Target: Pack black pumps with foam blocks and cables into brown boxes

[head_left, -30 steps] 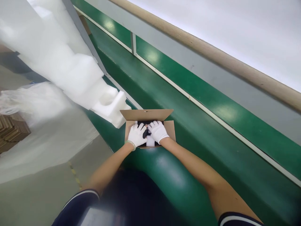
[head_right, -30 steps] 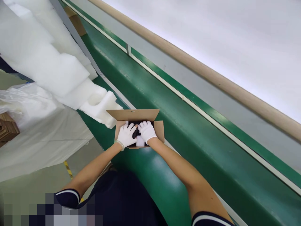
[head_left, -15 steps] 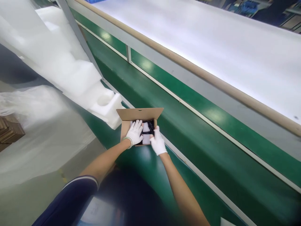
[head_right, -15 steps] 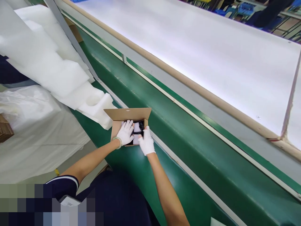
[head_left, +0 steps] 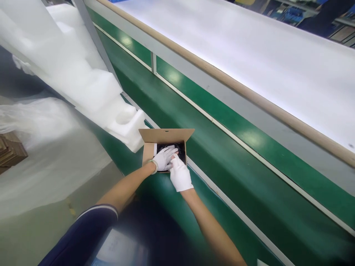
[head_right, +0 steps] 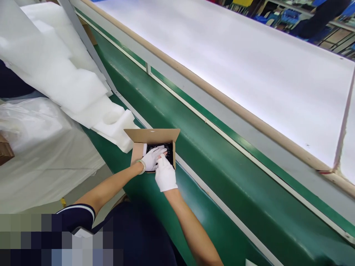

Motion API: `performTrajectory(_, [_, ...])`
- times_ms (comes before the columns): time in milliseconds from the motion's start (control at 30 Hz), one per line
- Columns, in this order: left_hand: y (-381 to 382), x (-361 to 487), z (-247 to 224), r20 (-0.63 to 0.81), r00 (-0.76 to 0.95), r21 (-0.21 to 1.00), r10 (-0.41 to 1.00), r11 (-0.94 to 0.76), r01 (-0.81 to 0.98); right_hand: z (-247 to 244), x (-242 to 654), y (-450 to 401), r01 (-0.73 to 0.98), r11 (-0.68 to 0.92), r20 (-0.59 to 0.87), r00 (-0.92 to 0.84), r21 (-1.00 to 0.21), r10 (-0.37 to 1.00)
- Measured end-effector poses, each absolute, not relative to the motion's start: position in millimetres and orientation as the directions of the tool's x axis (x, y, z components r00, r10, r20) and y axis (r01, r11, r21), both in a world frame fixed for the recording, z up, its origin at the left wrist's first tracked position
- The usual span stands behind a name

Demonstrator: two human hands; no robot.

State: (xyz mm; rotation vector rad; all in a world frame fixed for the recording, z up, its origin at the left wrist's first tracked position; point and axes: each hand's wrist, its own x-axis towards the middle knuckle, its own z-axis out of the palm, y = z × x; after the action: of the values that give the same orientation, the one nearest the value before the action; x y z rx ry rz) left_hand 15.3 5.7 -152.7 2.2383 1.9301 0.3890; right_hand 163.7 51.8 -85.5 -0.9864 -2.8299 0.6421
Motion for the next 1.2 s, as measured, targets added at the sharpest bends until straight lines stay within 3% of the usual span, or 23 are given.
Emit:
performTrajectory(100, [8.6, 16.1, -159.8, 0.058, 0.100, 0.263, 0.993, -0.111, 0.958, -81.4, 128.9, 42.8, 0.754, 0.597, -0.348, -0.656, -0.275, 0.669])
performTrajectory(167, [11.2, 16.6, -162.8, 0.037, 0.083, 0.252, 0.996, -0.089, 0.964, -85.5, 112.6, 48.0, 0.813, 0.539, -0.449, -0.575, -0.221, 0.683])
performTrajectory(433, [14.1, 17.6, -153.7, 0.032, 0.164, 0.302, 0.986, -0.166, 0.939, -93.3, 104.9, 81.5, 0.899, 0.382, -0.616, -0.428, -0.213, 0.661])
performTrajectory(533, [13.0, 18.6, -153.9, 0.029, 0.170, 0.273, 0.985, -0.172, 0.947, -80.9, 117.9, 63.4, 0.863, 0.432, -0.514, -0.504, -0.262, 0.694])
performTrajectory(633, [13.0, 18.3, -155.5, 0.033, 0.174, 0.255, 0.984, -0.177, 0.951, -72.1, 144.5, 49.9, 0.750, 0.525, -0.218, -0.636, -0.402, 0.741])
performTrajectory(700, [12.5, 18.0, -154.3, 0.078, 0.169, 0.268, 0.983, -0.183, 0.946, -74.1, 162.8, 55.4, 0.744, 0.466, 0.015, -0.524, -0.478, 0.852])
performTrajectory(733, [12.1, 18.0, -153.0, 0.100, 0.165, 0.274, 0.981, -0.187, 0.943, -78.3, 169.2, 60.8, 0.751, 0.420, 0.063, -0.455, -0.509, 0.888])
performTrajectory(833, [11.2, 18.6, -147.5, 0.108, 0.155, 0.279, 0.982, -0.179, 0.943, -102.5, 173.5, 70.4, 0.731, 0.418, -0.006, -0.500, -0.540, 0.866])
performTrajectory(1000, [13.5, 17.9, -142.5, 0.065, 0.139, 0.350, 0.988, -0.153, 0.924, -140.8, 164.6, 46.2, 0.622, 0.709, 0.012, -0.749, -0.331, 0.662])
performTrajectory(1100, [14.0, 16.3, -144.3, 0.124, 0.132, 0.388, 0.983, -0.171, 0.906, -134.0, 169.9, 43.6, 0.600, 0.745, 0.002, -0.778, -0.290, 0.628])
performTrajectory(1200, [12.6, 15.6, -148.6, 0.189, 0.194, 0.382, 0.963, -0.254, 0.889, -97.4, 172.4, 71.2, 0.583, 0.748, 0.006, -0.787, -0.317, 0.617])
